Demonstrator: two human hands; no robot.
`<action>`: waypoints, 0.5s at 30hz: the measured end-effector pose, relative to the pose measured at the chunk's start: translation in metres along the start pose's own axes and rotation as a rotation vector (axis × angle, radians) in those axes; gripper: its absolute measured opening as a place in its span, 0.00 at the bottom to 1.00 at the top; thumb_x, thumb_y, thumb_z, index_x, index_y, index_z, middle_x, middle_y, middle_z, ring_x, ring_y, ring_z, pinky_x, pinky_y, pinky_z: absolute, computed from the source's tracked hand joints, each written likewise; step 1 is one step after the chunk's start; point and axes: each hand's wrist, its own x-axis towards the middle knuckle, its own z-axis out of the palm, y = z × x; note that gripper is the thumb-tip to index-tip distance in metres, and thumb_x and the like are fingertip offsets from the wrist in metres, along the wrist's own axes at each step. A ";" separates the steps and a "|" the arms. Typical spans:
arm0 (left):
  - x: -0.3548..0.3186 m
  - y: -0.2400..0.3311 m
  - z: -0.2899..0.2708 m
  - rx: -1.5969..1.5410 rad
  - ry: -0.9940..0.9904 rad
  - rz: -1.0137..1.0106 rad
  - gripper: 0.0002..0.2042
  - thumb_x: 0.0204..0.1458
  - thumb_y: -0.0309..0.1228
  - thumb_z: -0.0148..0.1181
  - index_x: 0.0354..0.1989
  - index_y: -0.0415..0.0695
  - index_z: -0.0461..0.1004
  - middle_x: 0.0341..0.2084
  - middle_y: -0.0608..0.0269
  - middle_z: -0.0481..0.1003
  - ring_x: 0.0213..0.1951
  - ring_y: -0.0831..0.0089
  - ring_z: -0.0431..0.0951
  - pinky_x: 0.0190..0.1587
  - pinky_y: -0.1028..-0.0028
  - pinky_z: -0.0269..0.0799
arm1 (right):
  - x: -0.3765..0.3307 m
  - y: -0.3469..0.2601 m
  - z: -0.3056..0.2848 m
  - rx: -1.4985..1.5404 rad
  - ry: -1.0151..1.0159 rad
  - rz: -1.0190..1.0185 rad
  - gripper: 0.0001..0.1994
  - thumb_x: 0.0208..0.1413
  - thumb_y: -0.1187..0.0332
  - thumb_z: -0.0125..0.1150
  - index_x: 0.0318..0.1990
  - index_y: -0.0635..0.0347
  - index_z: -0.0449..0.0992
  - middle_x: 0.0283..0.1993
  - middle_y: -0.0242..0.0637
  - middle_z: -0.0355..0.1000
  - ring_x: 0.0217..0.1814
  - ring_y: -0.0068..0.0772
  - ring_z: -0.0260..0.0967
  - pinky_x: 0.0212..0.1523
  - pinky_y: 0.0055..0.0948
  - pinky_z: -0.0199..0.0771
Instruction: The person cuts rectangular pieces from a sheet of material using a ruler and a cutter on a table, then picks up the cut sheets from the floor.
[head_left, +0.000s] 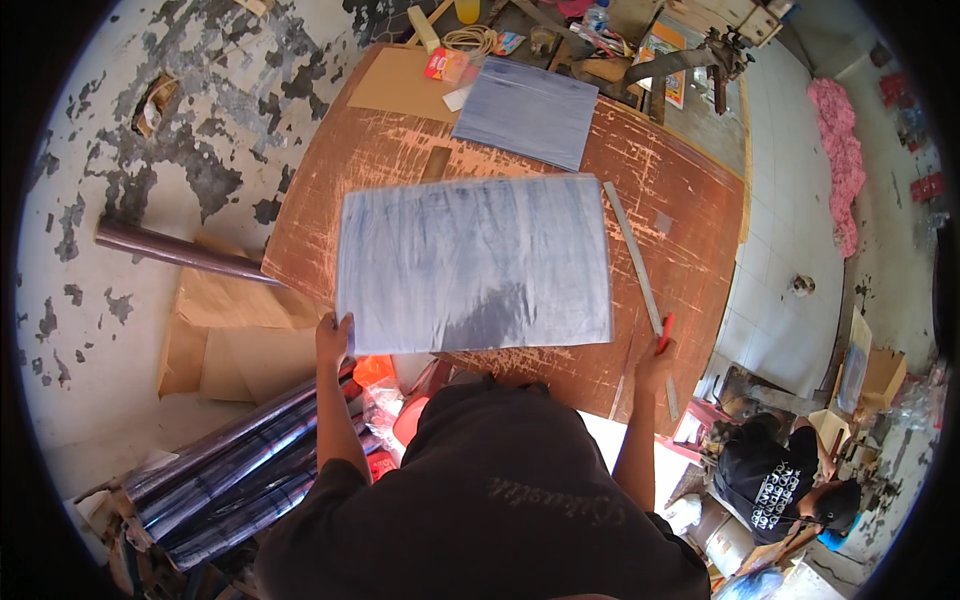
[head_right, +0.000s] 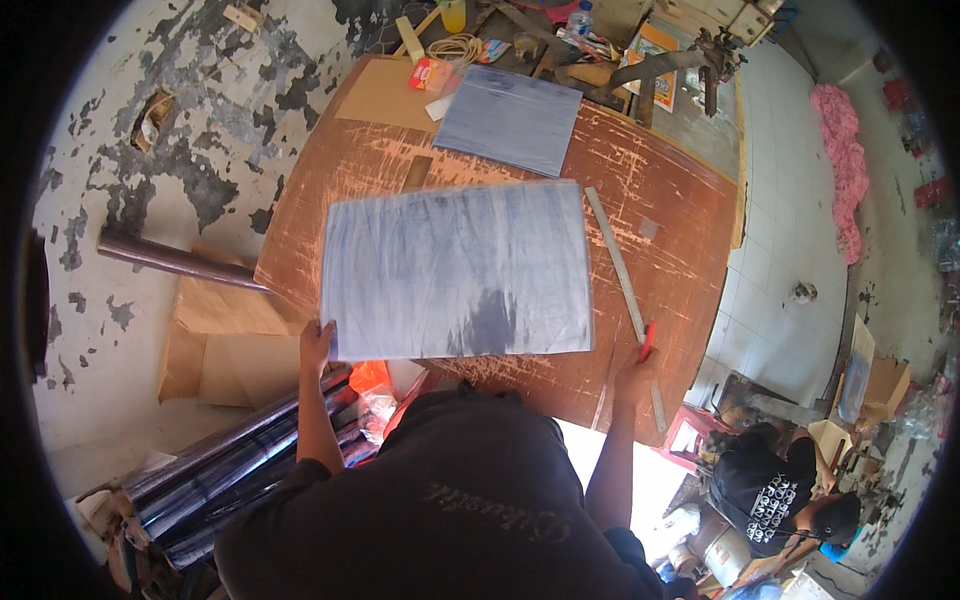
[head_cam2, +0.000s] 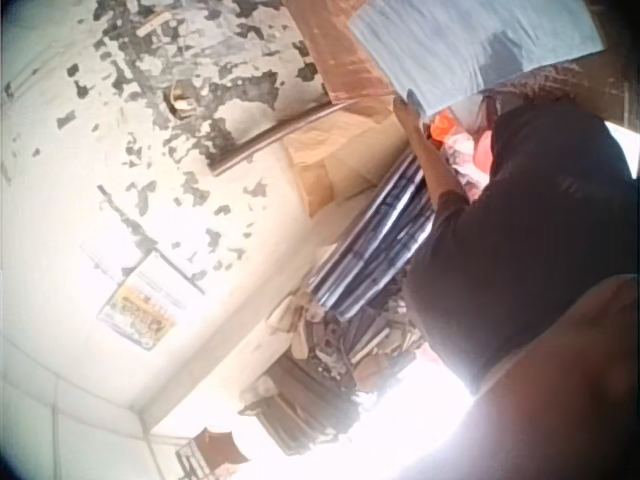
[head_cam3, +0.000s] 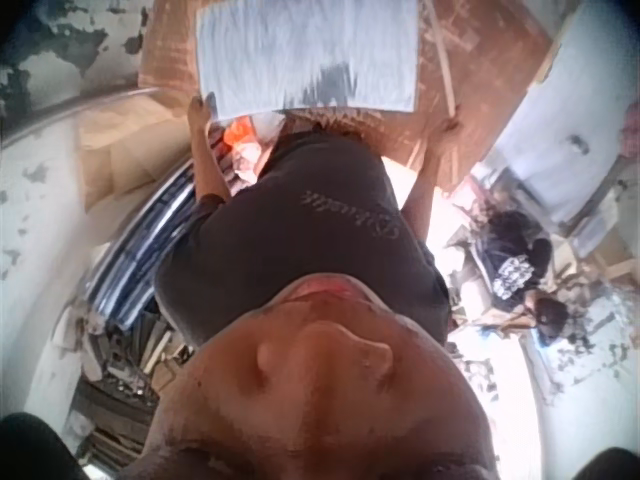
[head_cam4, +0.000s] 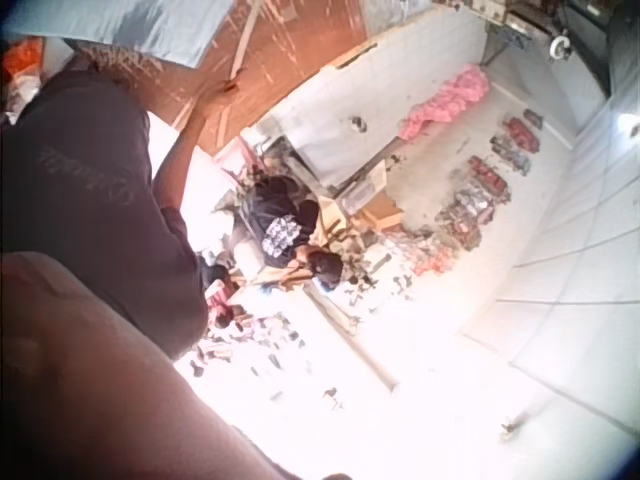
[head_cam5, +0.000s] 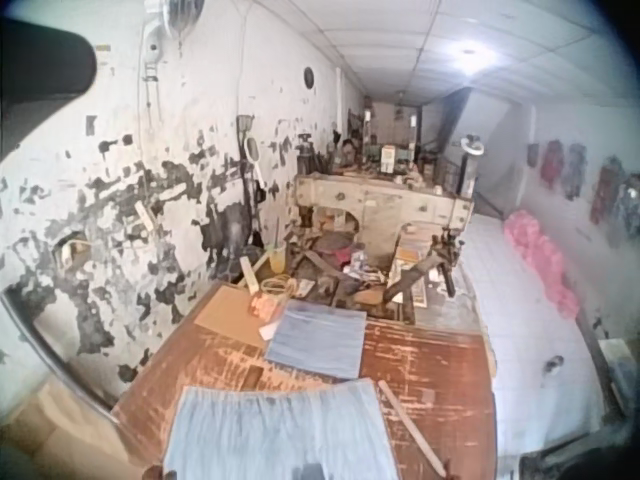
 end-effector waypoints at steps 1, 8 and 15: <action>0.013 -0.014 0.000 -0.015 0.011 0.012 0.17 0.59 0.40 0.65 0.33 0.34 0.77 0.22 0.52 0.76 0.26 0.65 0.75 0.32 0.63 0.69 | -0.012 -0.018 0.008 0.025 -0.051 -0.020 0.13 0.67 0.63 0.61 0.48 0.65 0.74 0.37 0.55 0.77 0.38 0.58 0.77 0.40 0.50 0.74; 0.076 0.039 0.018 0.023 -0.012 0.227 0.20 0.60 0.35 0.62 0.56 0.34 0.78 0.42 0.38 0.80 0.46 0.48 0.82 0.52 0.57 0.75 | -0.054 -0.054 0.061 0.109 -0.156 -0.161 0.14 0.67 0.61 0.62 0.44 0.66 0.73 0.36 0.52 0.73 0.39 0.53 0.74 0.42 0.47 0.72; 0.104 0.051 0.030 -0.194 0.131 0.388 0.21 0.60 0.32 0.64 0.61 0.37 0.76 0.49 0.43 0.81 0.54 0.54 0.80 0.57 0.61 0.74 | -0.060 -0.060 0.067 -0.043 -0.188 -0.233 0.18 0.67 0.57 0.64 0.47 0.66 0.72 0.42 0.56 0.74 0.44 0.58 0.74 0.46 0.50 0.73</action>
